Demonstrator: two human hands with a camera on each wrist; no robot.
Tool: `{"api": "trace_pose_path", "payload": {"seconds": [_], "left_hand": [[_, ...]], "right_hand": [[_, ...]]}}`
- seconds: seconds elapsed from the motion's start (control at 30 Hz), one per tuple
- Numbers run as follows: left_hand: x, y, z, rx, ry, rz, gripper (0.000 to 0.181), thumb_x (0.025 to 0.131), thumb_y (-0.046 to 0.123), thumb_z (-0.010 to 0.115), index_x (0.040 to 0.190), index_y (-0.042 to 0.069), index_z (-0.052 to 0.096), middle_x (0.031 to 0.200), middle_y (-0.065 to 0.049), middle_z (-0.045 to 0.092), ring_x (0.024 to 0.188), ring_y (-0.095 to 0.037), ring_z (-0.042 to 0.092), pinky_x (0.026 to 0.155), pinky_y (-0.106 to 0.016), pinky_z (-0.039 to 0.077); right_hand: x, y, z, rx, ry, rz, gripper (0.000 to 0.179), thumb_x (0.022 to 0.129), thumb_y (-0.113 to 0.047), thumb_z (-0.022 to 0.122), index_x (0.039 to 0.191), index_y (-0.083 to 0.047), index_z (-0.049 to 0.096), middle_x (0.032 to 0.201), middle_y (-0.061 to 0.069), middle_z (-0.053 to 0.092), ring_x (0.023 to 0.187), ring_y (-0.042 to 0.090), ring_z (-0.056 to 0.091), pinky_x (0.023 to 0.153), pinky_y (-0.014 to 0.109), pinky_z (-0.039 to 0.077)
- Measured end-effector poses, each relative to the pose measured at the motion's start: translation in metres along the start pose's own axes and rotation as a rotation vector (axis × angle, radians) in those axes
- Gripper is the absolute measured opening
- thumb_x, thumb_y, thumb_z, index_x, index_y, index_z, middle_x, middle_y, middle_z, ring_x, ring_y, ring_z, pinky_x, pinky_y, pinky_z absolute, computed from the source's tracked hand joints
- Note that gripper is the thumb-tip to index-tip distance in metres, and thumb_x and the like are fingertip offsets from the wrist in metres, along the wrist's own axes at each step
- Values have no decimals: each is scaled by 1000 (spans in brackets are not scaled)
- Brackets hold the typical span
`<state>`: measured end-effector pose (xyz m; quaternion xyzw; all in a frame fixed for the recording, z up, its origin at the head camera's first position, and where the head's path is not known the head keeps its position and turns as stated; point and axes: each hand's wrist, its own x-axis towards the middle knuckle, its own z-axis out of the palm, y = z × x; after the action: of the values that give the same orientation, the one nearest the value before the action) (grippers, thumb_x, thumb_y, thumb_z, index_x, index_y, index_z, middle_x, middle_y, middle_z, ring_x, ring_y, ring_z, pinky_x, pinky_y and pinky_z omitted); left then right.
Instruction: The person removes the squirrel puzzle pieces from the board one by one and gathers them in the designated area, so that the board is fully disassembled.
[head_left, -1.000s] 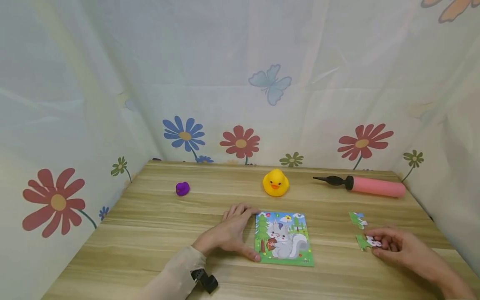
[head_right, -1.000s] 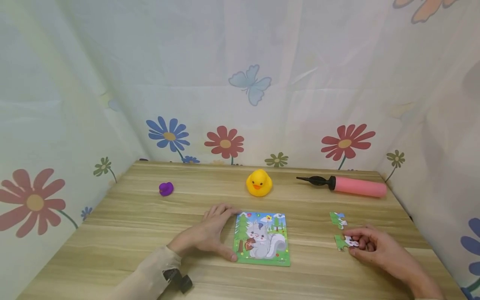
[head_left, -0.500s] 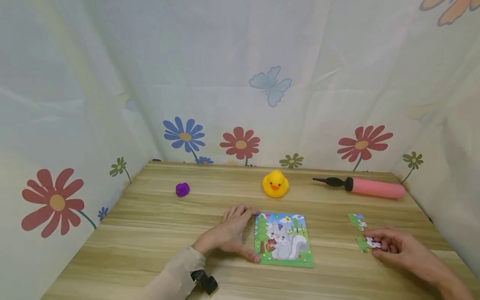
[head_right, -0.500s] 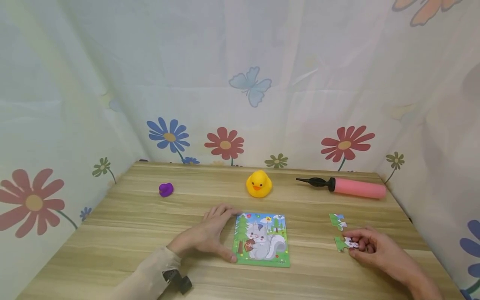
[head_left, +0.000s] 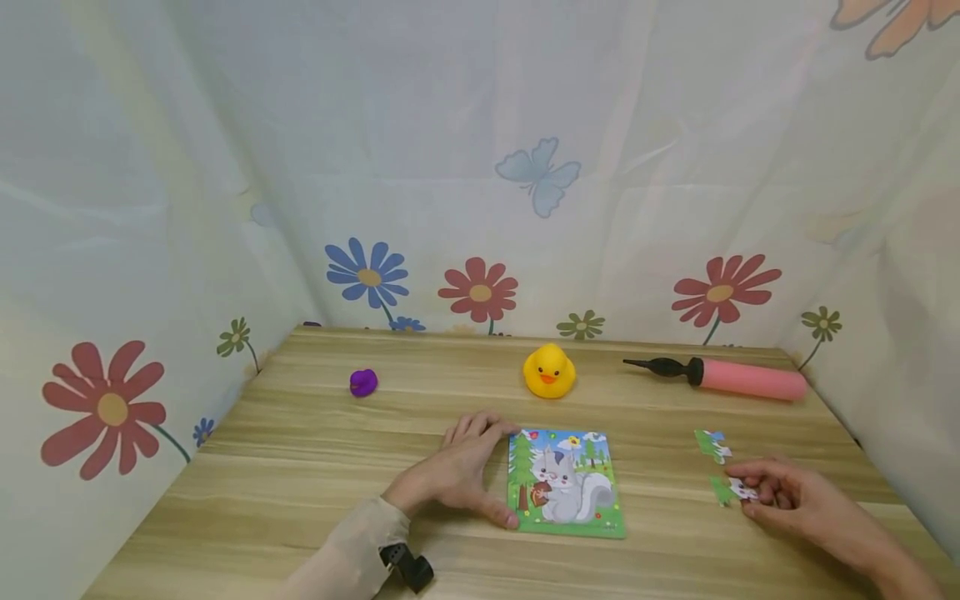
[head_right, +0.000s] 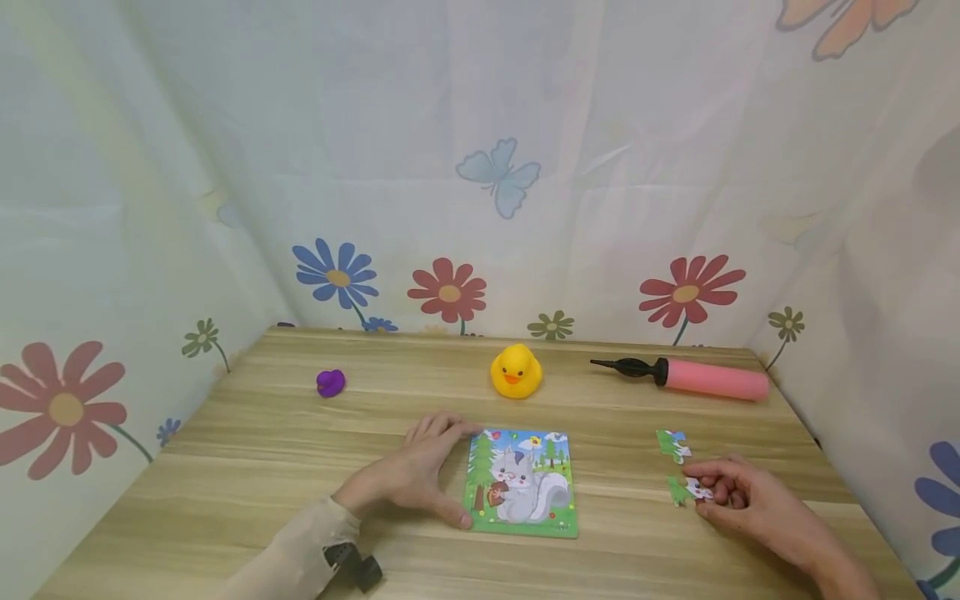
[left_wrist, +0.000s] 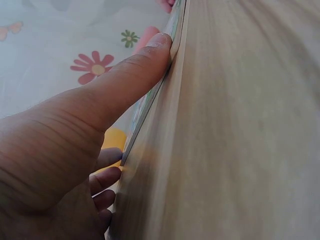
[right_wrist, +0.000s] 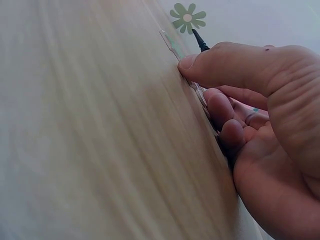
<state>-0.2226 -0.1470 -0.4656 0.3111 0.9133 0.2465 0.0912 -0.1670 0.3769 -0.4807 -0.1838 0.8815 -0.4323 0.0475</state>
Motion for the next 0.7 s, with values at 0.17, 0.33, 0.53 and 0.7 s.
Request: {"api": "trace_pose_path", "payload": {"seconds": [0.17,0.33,0.53,0.7], "left_hand": [[0,0,0,0,-3,0,128,68,71,100,170,21,40,169,-12,37,152,-34,33,125,-62,29],[-1,1,0,-4,-2,1,128,68,70,100,170,21,40,168,-12,38,151,-34,34,125,-64,29],[-1,1,0,-8,-1,2,128,68,70,100,170,21,41,167,-12,38,150,-34,34,125,-64,29],[0,1,-1,-8,-4,-3,128,68,71,100,170,21,40,168,-12,37,150,-35,34,125,-66,29]], "right_hand": [[-1,0,0,1,5,-21,36,104,-5,77,139,1,71,101,2,63,85,17,56,64,30,46],[-1,0,1,-32,25,10,33,106,-9,76,139,-3,72,102,0,64,85,16,57,65,29,47],[-1,-4,0,-52,18,89,35,109,-15,74,142,-4,71,106,2,65,86,15,59,67,27,48],[0,-9,-2,-15,-1,245,48,110,-29,74,149,-4,65,113,7,65,92,14,59,74,26,51]]}}
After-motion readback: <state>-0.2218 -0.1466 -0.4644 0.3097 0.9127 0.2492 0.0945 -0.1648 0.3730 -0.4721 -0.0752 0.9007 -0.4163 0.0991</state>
